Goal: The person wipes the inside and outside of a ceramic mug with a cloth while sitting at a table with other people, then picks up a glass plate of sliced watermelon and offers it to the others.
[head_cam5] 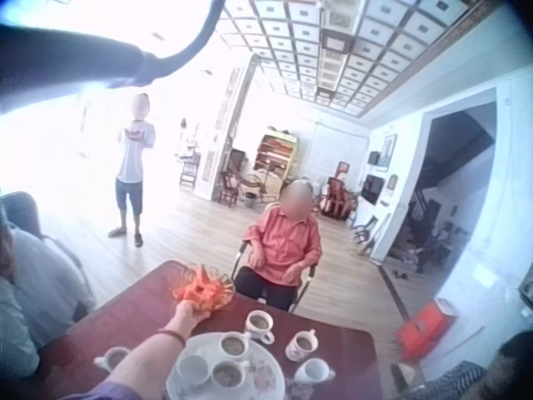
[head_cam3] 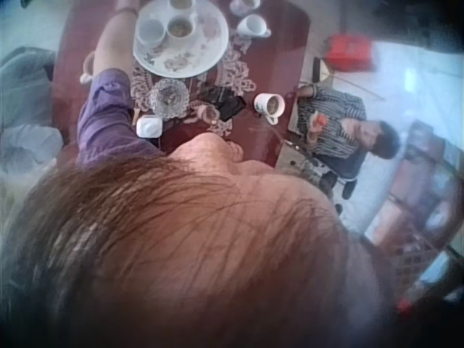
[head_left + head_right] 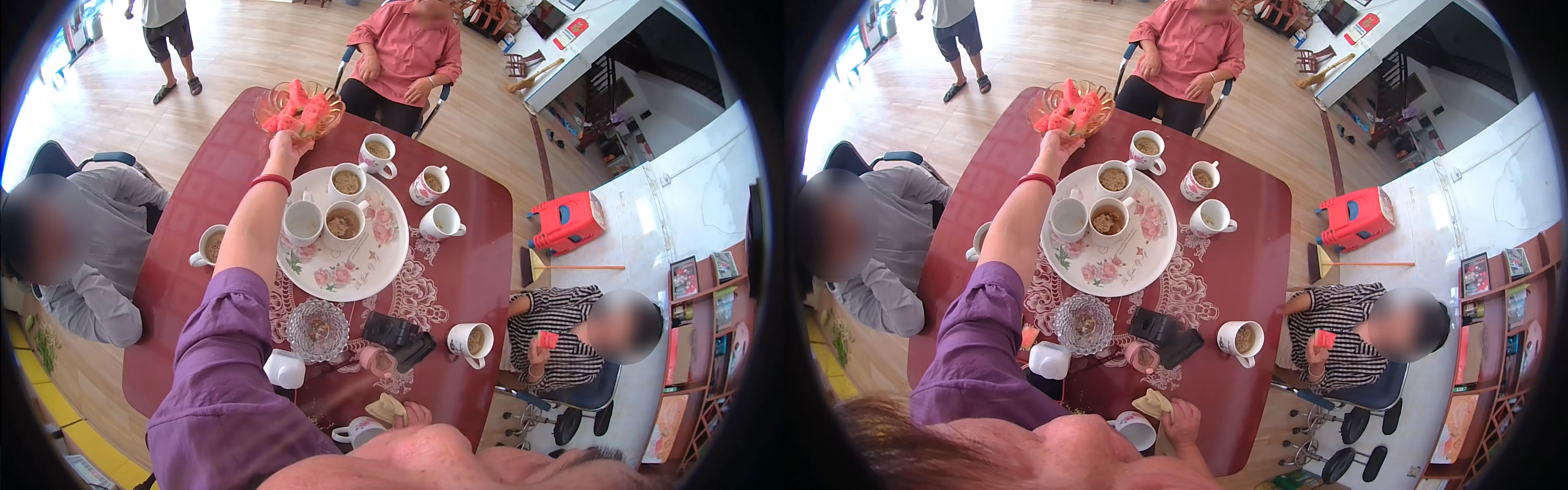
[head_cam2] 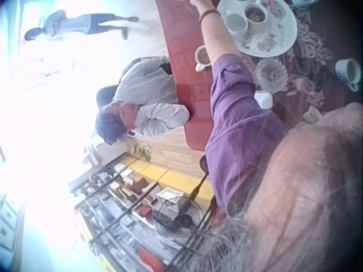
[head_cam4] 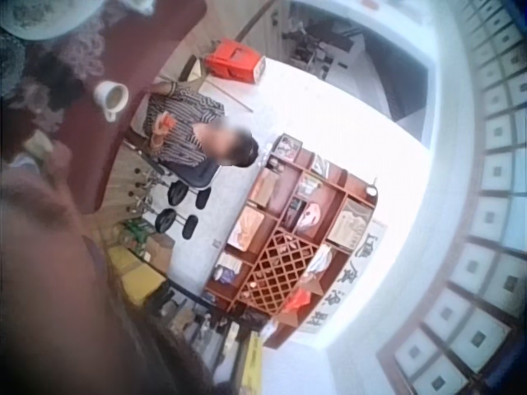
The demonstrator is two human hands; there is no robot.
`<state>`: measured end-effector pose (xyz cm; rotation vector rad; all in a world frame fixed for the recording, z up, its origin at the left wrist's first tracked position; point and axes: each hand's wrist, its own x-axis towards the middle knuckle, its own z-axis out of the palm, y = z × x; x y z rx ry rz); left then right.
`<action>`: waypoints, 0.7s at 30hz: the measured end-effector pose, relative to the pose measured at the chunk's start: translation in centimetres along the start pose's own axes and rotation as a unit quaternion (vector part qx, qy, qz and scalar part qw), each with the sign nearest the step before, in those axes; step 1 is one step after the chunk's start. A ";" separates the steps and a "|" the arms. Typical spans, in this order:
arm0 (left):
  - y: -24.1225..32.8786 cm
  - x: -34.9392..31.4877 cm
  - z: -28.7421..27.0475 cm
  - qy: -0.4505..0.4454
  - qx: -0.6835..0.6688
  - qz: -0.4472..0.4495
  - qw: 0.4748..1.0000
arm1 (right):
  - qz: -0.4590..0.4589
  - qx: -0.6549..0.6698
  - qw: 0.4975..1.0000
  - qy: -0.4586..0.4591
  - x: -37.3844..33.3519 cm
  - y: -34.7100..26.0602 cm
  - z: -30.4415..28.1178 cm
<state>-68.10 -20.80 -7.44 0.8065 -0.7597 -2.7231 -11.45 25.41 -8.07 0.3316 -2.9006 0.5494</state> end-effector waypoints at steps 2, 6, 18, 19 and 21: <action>-0.5 -0.1 0.1 -0.009 -0.007 -0.015 1.000 | -0.011 -0.004 1.000 -0.006 -0.1 0.2 0.2; -1.6 -0.3 0.6 -0.023 0.008 -0.030 0.999 | -0.006 -0.001 1.000 0.004 0.0 -0.1 0.1; -3.2 -1.0 0.5 -0.086 0.054 -0.068 0.993 | 0.004 -0.013 1.000 -0.025 0.3 -0.5 -0.7; -3.4 -1.2 0.9 -0.089 0.062 -0.077 0.991 | 0.008 -0.013 1.000 -0.023 0.2 -0.5 -0.5; -2.8 -0.9 0.3 -0.087 0.074 -0.087 0.990 | 0.003 -0.010 1.000 -0.024 0.1 -0.1 -0.3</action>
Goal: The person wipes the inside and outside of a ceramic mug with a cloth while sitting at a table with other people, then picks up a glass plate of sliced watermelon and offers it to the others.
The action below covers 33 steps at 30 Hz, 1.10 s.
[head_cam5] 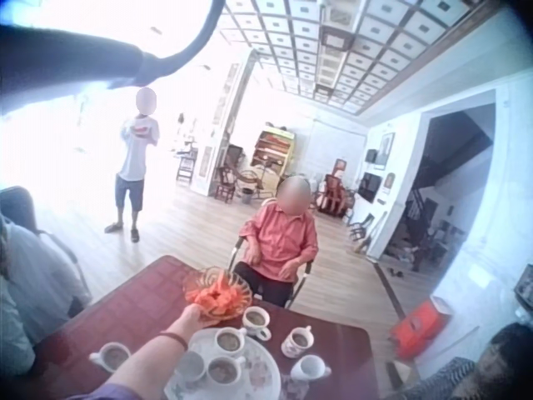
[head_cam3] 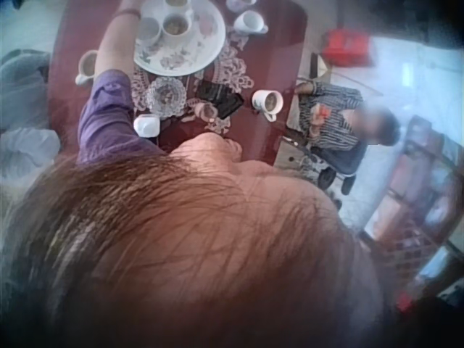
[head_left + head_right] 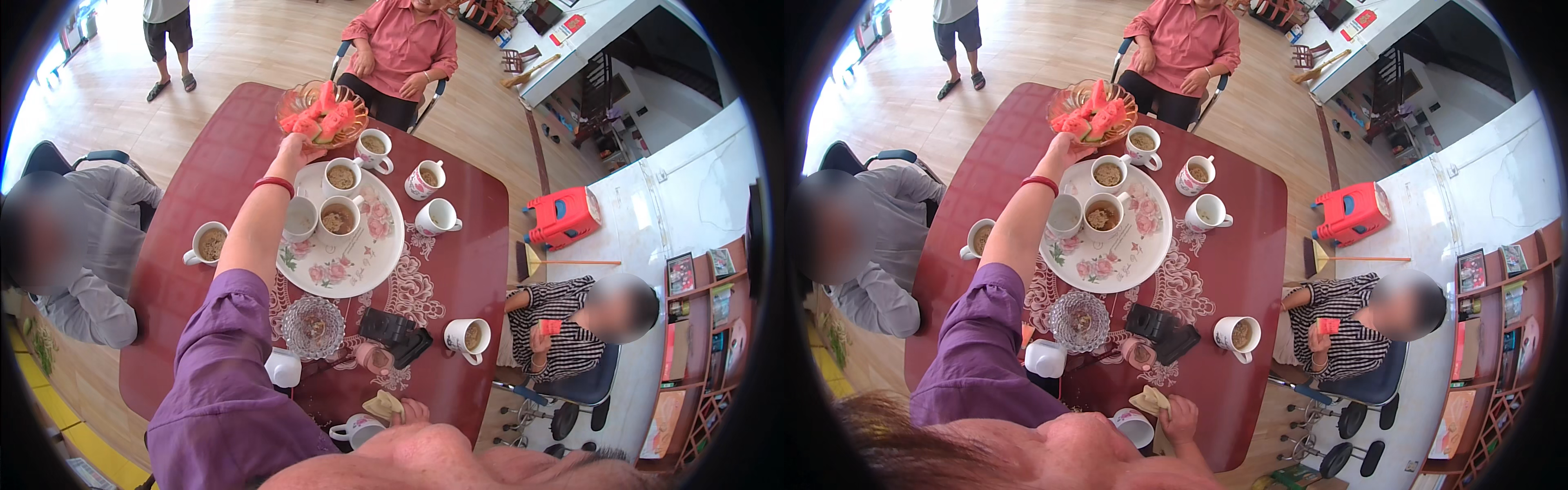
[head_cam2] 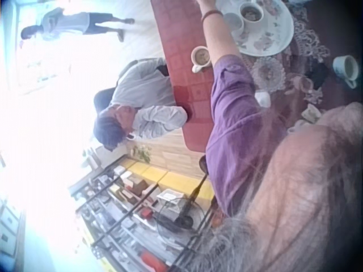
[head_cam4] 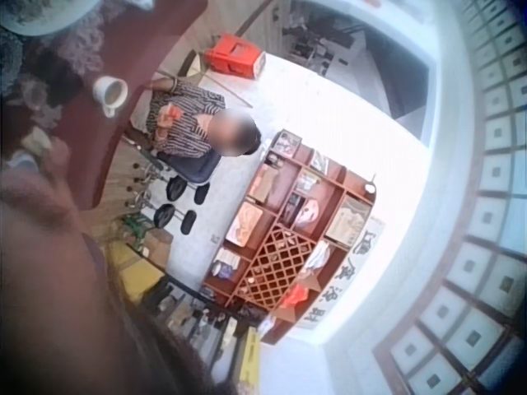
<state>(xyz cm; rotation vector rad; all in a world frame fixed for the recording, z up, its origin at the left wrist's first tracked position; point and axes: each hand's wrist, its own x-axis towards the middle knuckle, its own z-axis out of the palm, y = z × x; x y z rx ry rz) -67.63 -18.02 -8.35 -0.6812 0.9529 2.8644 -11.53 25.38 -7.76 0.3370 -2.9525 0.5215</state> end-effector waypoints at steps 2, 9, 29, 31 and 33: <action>0.0 -0.1 -0.3 -0.003 0.004 0.007 1.000 | 0.003 -0.006 1.000 0.008 -0.4 0.2 0.6; 0.0 -0.8 0.6 -0.003 0.018 0.018 1.000 | -0.010 -0.012 0.999 0.031 -1.3 1.3 2.2; 0.3 -1.6 1.5 0.060 0.050 0.037 0.996 | 0.009 0.011 1.000 -0.012 0.2 -0.2 -0.3; 0.3 -2.0 1.9 0.062 0.054 0.046 0.996 | 0.009 0.011 1.000 -0.009 0.4 -0.3 -0.4; 0.3 -2.1 1.8 0.060 0.056 0.051 0.995 | 0.004 0.012 1.000 -0.005 0.5 -0.5 -0.5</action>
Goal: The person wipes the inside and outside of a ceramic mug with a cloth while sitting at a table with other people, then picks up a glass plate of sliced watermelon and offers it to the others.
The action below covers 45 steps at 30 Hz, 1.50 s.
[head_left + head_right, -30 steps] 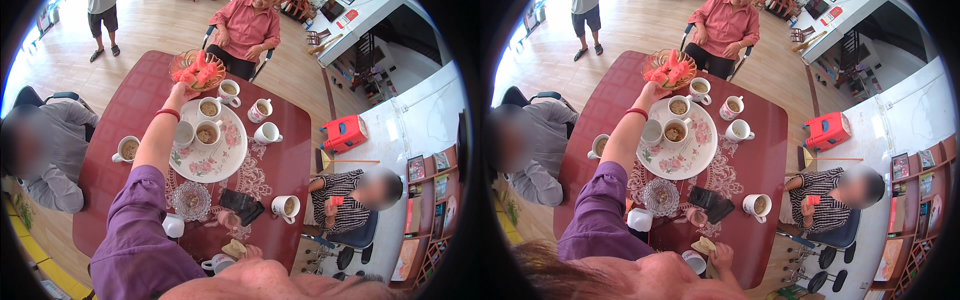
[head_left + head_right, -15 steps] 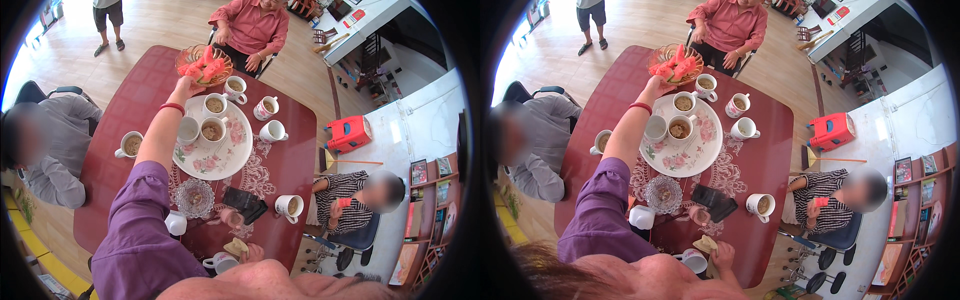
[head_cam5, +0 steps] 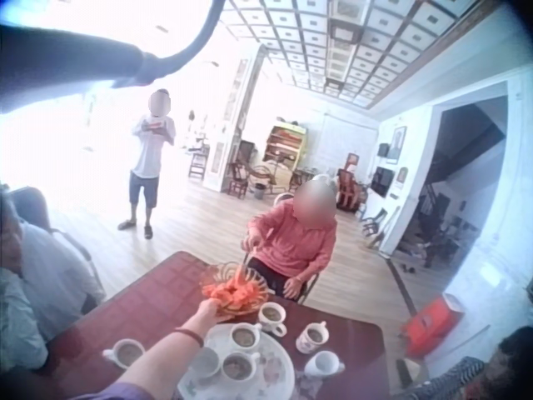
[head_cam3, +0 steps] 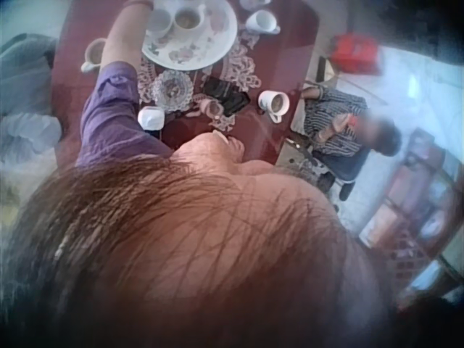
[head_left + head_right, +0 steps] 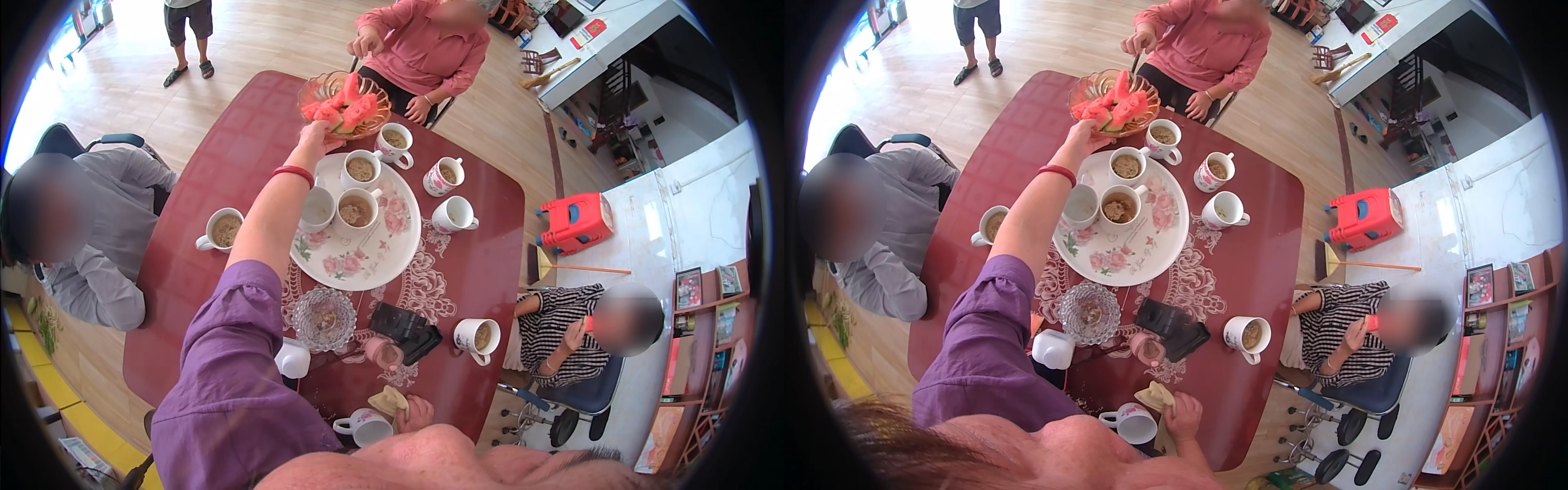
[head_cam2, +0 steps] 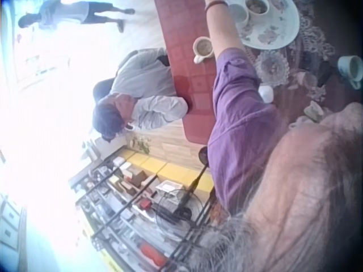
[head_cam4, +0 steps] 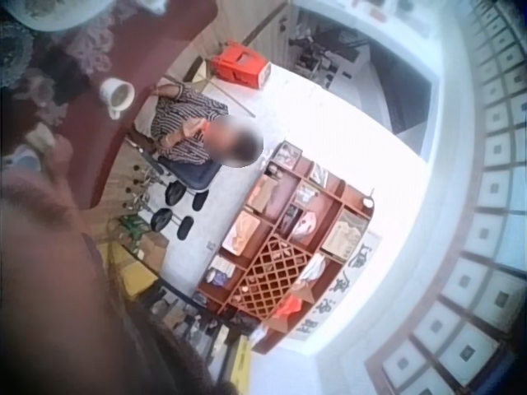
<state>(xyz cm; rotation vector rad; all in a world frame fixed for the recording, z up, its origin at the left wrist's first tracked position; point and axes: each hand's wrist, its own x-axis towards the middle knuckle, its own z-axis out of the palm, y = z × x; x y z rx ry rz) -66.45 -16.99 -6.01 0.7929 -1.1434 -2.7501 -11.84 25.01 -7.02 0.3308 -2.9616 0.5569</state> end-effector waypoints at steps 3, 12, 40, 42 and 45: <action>0.1 -0.4 -0.2 -0.013 0.013 -0.009 1.000 | -0.006 0.001 1.000 0.002 -0.1 0.3 0.2; 0.6 -0.3 -0.3 -0.041 0.108 -0.063 0.991 | -0.012 0.000 1.000 0.015 -0.4 0.4 0.6; 0.0 0.6 -1.1 -0.053 0.126 -0.071 0.988 | -0.017 -0.003 1.000 0.012 -0.2 0.6 0.5; 0.0 0.4 -1.0 -0.051 0.124 -0.072 0.988 | -0.015 0.002 1.000 0.010 -0.4 0.6 0.5; 0.1 0.2 -0.9 -0.053 0.125 -0.066 0.989 | -0.016 0.005 1.000 0.017 -0.4 0.7 0.7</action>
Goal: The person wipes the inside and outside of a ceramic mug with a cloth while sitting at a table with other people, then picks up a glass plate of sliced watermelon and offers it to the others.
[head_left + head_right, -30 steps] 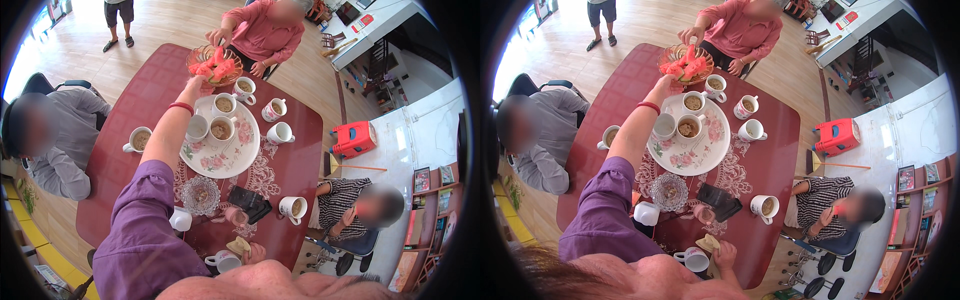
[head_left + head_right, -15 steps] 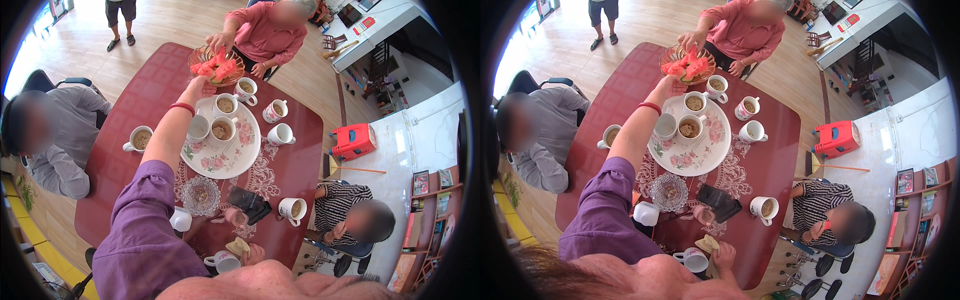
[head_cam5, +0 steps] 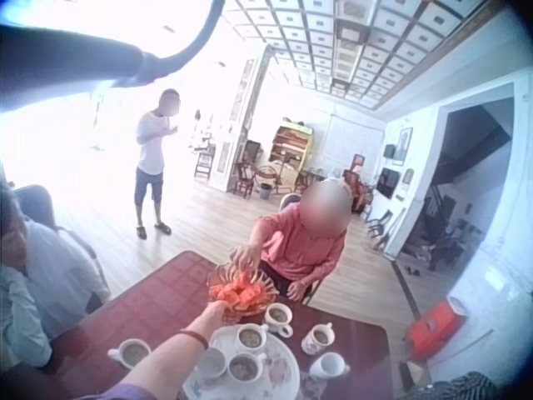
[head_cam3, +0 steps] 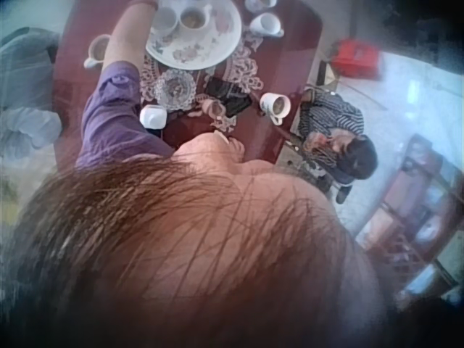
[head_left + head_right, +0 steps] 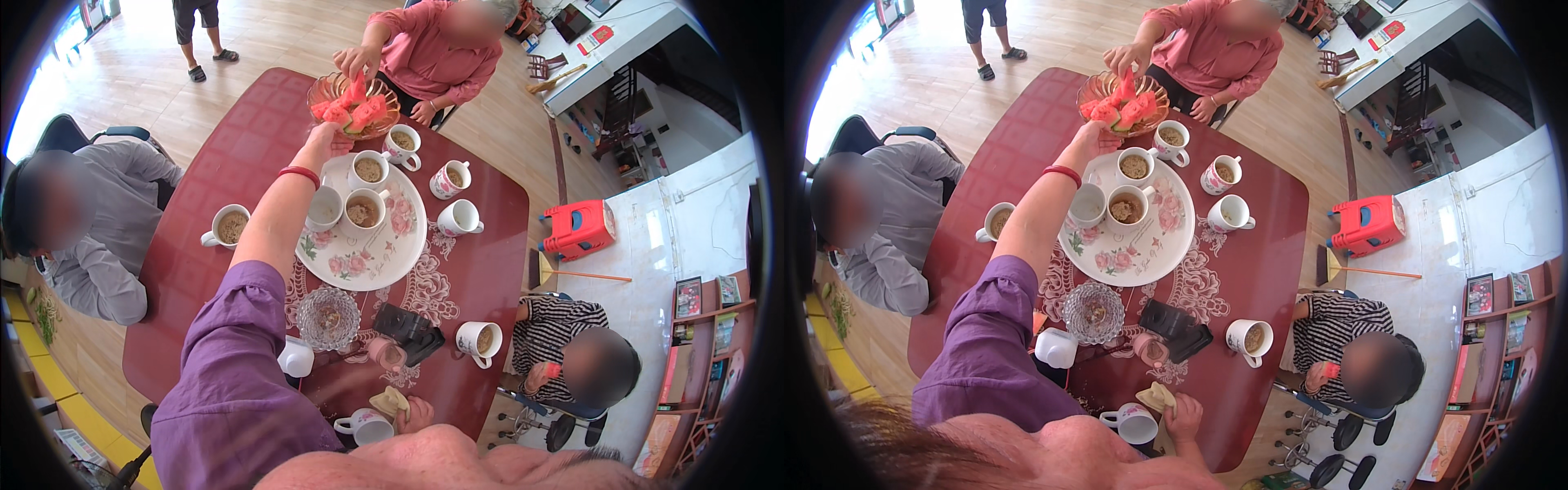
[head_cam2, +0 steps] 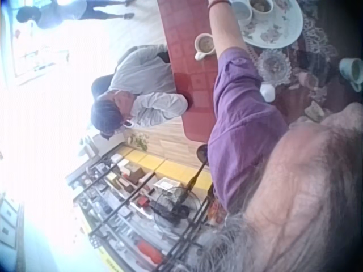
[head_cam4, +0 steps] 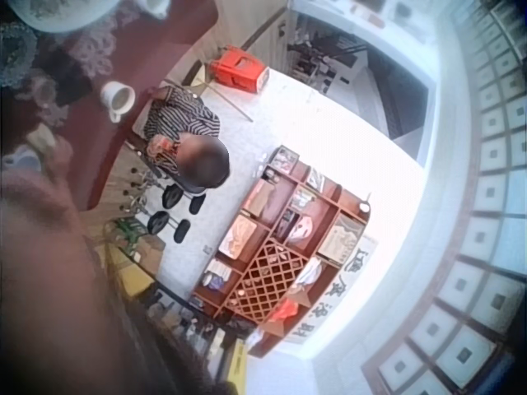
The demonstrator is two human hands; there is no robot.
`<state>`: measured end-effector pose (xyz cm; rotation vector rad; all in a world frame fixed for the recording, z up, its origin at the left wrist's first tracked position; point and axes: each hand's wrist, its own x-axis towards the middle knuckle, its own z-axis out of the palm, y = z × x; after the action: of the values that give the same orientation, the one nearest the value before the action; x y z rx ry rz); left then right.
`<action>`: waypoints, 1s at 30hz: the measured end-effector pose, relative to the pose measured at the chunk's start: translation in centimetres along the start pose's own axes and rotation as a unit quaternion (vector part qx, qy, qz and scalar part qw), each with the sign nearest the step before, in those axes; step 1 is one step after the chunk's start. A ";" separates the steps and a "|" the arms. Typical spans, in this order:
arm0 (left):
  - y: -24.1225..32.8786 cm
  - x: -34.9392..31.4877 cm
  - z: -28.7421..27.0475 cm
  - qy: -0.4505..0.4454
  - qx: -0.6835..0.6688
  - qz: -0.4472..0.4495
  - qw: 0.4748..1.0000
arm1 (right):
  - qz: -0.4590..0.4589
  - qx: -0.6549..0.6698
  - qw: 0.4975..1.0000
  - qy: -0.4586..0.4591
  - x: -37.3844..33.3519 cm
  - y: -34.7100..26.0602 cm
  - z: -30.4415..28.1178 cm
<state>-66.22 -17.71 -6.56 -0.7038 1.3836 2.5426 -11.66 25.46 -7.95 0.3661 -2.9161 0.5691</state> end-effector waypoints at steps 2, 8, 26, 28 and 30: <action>0.0 -0.1 0.2 0.004 0.000 -0.002 1.000 | -0.001 -0.005 1.000 -0.006 0.0 -0.1 -0.2; 0.0 0.2 -0.2 -0.004 -0.003 -0.004 1.000 | 0.006 -0.011 1.000 0.000 0.0 -0.4 -0.1; 0.9 0.6 -0.6 0.053 -0.028 -0.013 0.998 | -0.005 -0.002 1.000 -0.019 0.1 0.1 -0.2; 1.6 0.2 -2.6 0.066 -0.019 -0.021 0.997 | -0.012 -0.003 0.999 -0.031 0.7 0.0 -0.6; 2.6 -0.7 -1.8 0.051 0.013 -0.037 0.998 | 0.006 -0.015 0.999 -0.038 0.4 -0.6 -0.7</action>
<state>-65.98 -20.57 -5.11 -0.8756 1.3907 2.4597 -11.78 25.08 -7.02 0.3758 -2.9974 0.5222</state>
